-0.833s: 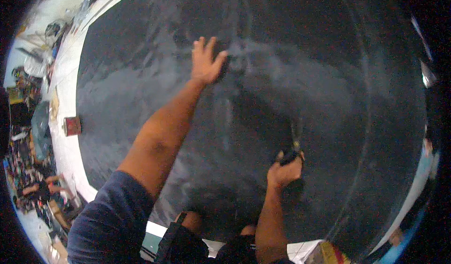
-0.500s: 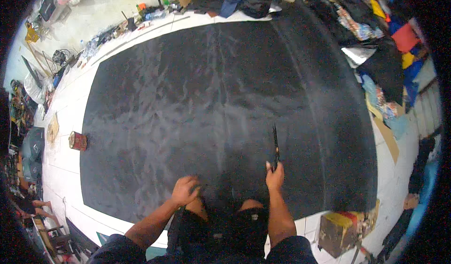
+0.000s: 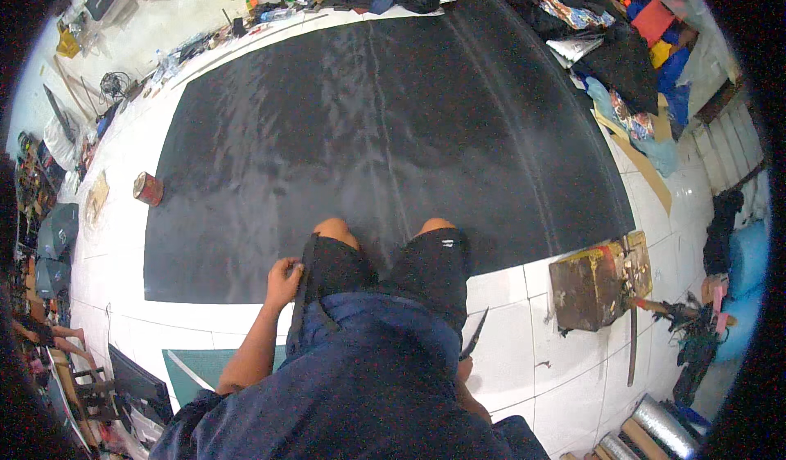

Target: The person cuts a large black fabric sheet on the floor using scissors. They repeatedly unfold, align, and cut the fabric into sections, then fold and stack the pieces.

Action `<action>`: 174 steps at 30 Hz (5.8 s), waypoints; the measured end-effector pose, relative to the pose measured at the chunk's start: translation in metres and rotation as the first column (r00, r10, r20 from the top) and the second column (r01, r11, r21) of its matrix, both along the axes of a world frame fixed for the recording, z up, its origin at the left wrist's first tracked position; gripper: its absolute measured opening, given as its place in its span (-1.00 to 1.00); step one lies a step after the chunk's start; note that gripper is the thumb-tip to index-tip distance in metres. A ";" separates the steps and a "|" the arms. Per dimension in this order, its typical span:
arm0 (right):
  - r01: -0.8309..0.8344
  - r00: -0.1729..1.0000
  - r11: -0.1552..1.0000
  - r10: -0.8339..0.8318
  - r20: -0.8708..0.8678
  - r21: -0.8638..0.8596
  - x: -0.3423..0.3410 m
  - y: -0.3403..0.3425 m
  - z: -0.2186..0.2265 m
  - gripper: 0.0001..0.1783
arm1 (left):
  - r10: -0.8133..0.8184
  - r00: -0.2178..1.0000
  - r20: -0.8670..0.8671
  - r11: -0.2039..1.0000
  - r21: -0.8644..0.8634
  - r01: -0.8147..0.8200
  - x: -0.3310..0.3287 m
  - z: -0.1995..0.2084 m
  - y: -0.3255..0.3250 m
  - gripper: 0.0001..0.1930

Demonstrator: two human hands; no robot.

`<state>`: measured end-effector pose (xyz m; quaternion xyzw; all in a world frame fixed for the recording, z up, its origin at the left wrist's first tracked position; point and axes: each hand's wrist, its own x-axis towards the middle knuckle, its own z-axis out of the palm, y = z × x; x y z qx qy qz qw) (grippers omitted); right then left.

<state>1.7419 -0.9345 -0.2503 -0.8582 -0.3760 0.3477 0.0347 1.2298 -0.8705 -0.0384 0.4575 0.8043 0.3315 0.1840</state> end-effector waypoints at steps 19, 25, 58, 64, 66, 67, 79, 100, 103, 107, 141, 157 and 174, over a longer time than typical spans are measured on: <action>-0.887 0.405 0.307 0.876 0.261 0.345 -0.121 0.230 0.089 -0.45 | -0.231 0.940 -0.251 0.973 -0.060 0.223 0.023 0.030 0.037 -0.62; -0.944 0.321 0.195 0.740 0.591 0.268 -0.126 0.227 0.039 -0.38 | -0.159 0.950 -0.269 0.984 -0.124 0.129 0.029 0.054 0.002 -0.55; 0.255 0.945 0.785 -0.078 -0.318 0.565 -0.030 0.402 0.479 -0.43 | 0.236 0.671 0.703 0.874 -0.455 0.170 0.261 0.301 0.621 -0.19; -0.224 0.778 0.933 0.345 -0.525 0.281 -0.017 0.464 0.610 -0.16 | -0.014 0.923 0.385 0.889 -0.419 0.188 0.278 0.291 0.658 -0.57; -0.255 0.722 0.945 0.328 -0.609 0.206 -0.018 0.504 0.639 0.08 | -0.006 0.843 0.538 0.933 -0.299 0.198 0.290 0.303 0.642 -0.57; -0.284 0.811 0.900 0.410 -0.418 0.331 -0.031 0.529 0.647 0.03 | 0.001 0.802 0.598 0.951 -0.249 0.185 0.293 0.310 0.636 -0.56; -0.325 0.943 0.884 0.329 0.047 0.335 -0.204 0.555 0.746 -0.59 | 0.216 -0.203 0.955 0.975 -0.198 0.105 0.088 0.457 0.732 -0.43; -0.207 0.838 0.970 0.243 0.488 -0.127 -0.495 0.338 0.718 -0.67 | -0.195 0.771 0.606 0.889 -0.223 0.400 -0.303 0.476 0.748 -0.42; -0.209 0.891 0.963 0.258 0.373 -0.167 -0.559 0.304 0.707 -0.74 | -0.079 0.728 0.681 0.900 -0.265 0.346 -0.368 0.469 0.702 -0.40; -0.255 0.869 0.951 0.305 0.391 -0.176 -0.660 0.250 0.678 -0.75 | -0.110 0.732 0.673 0.911 -0.226 0.345 -0.468 0.457 0.662 -0.41; 0.360 0.776 0.931 -0.262 0.574 -0.062 -1.231 0.041 0.753 -0.75 | -0.144 0.571 0.808 0.816 -0.229 0.530 -0.989 0.502 0.401 -0.50; 0.225 0.857 0.926 -0.337 0.391 0.304 -1.536 -0.195 0.748 -0.73 | -0.248 0.379 0.892 0.848 0.011 0.530 -1.301 0.495 0.225 -0.59; 0.287 0.922 0.949 -0.311 0.229 0.134 -1.592 -0.228 0.487 -0.74 | -0.113 0.478 0.871 0.697 -0.273 0.663 -1.388 0.278 0.210 -0.52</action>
